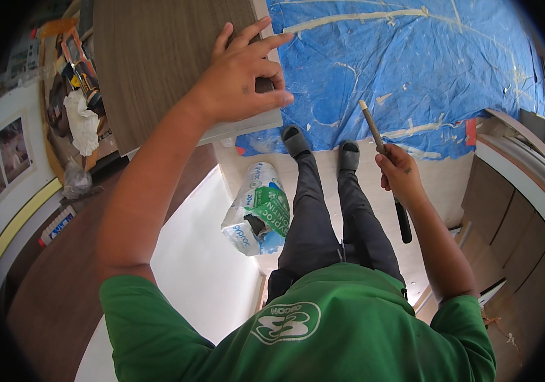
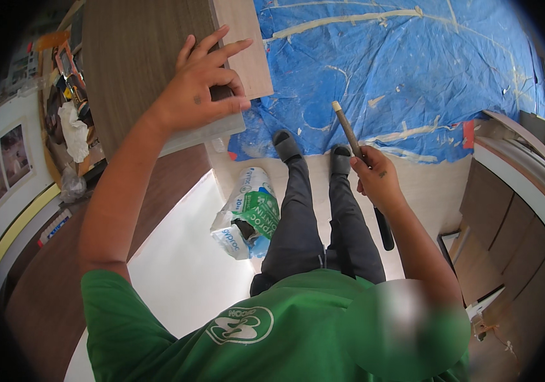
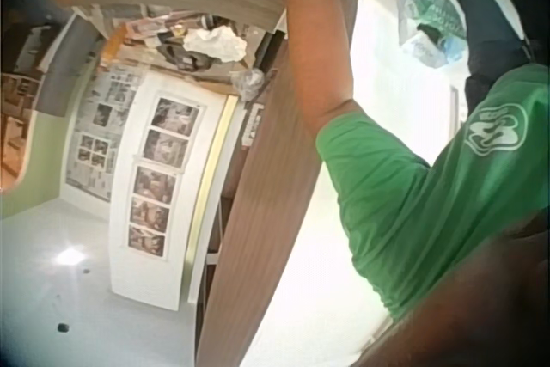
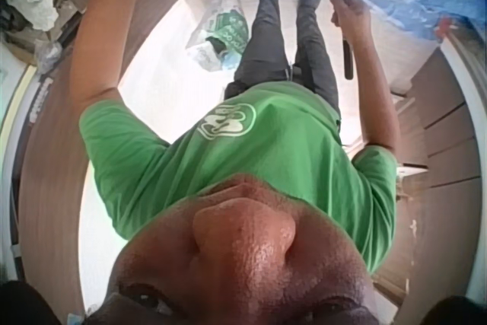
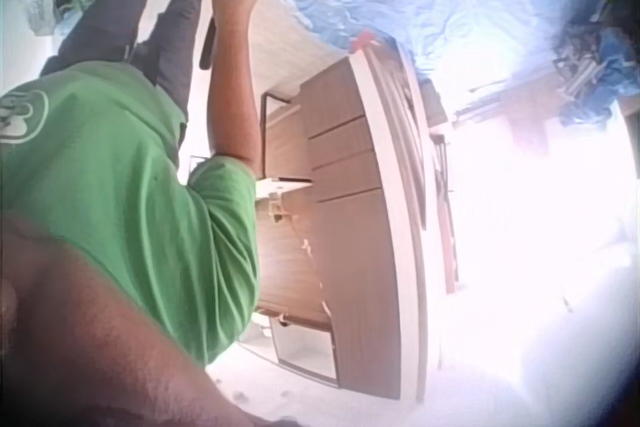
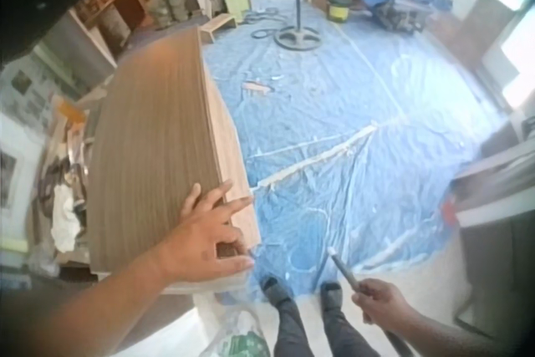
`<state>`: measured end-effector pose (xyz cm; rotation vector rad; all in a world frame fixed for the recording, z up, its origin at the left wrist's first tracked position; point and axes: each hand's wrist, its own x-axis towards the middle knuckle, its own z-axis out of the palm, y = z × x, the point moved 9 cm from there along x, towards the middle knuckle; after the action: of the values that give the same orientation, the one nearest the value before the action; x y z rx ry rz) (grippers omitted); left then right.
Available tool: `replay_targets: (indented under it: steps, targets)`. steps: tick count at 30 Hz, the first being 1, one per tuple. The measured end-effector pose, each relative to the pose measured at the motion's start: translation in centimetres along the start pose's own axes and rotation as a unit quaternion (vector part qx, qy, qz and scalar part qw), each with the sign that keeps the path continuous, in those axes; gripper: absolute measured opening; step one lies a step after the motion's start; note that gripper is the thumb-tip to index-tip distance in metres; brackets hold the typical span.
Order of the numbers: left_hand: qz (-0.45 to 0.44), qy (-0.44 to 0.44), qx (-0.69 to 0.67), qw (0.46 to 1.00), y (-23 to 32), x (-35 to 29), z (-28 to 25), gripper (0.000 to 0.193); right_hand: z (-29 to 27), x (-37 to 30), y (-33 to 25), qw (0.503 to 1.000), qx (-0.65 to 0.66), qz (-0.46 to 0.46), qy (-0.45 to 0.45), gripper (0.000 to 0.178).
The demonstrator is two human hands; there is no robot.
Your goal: The person uses a rubber mallet to tap a wooden panel edge, then uses a utility knife to trim the edge. They apply glue from a bottle to a small wood piece and press it onto the panel edge, then trim and clean the area with a cloth.
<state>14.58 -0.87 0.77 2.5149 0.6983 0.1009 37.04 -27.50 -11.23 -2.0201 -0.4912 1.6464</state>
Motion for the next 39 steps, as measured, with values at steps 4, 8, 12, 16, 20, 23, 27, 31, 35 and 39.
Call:
replay_targets:
  steps: [4,8,12,16,20,23,27,31,35,39]
  targets:
    - [-0.019,-0.018,0.011,1.000,0.1,0.2,0.1,0.019,0.0,0.0,0.3,1.000,0.008,-0.002,-0.001,0.030]
    - [-0.018,-0.024,0.002,1.000,-0.5,0.3,0.4,0.017,0.1,-0.1,0.6,1.000,-0.002,0.000,-0.003,0.032]
    - [-0.009,-0.028,-0.016,0.999,-1.3,0.1,0.5,0.016,0.1,-0.3,0.4,1.000,0.002,0.000,0.004,0.027]
    - [-0.001,-0.033,0.006,0.999,-0.3,0.1,0.1,0.018,0.4,-0.4,0.6,1.000,-0.009,0.006,-0.009,0.031]
    - [0.006,-0.050,0.009,0.999,-0.4,-0.1,-0.2,0.028,0.6,-0.4,0.7,1.000,-0.006,0.006,-0.017,0.033]
    - [0.015,-0.026,-0.009,1.000,-1.2,-0.3,-0.4,0.047,0.6,-0.9,0.8,1.000,0.011,0.010,-0.014,0.037]
    - [0.000,0.042,0.004,0.999,-1.9,-1.6,-0.8,0.063,2.2,-2.8,-1.4,0.992,0.108,0.034,-0.049,0.041]
    - [-0.041,0.106,0.048,0.992,-2.0,-1.9,-1.3,0.061,2.4,-3.5,1.4,0.994,0.071,0.039,-0.073,0.047]
    - [-0.123,0.172,0.123,0.970,-5.9,-3.0,-3.0,0.060,3.0,-4.8,-3.4,0.997,-0.017,-0.074,-0.029,0.053]
    - [-0.328,0.203,0.150,0.910,-13.7,-6.0,-8.2,0.063,3.8,-5.1,-10.8,0.955,-0.109,-0.274,-0.038,0.052]
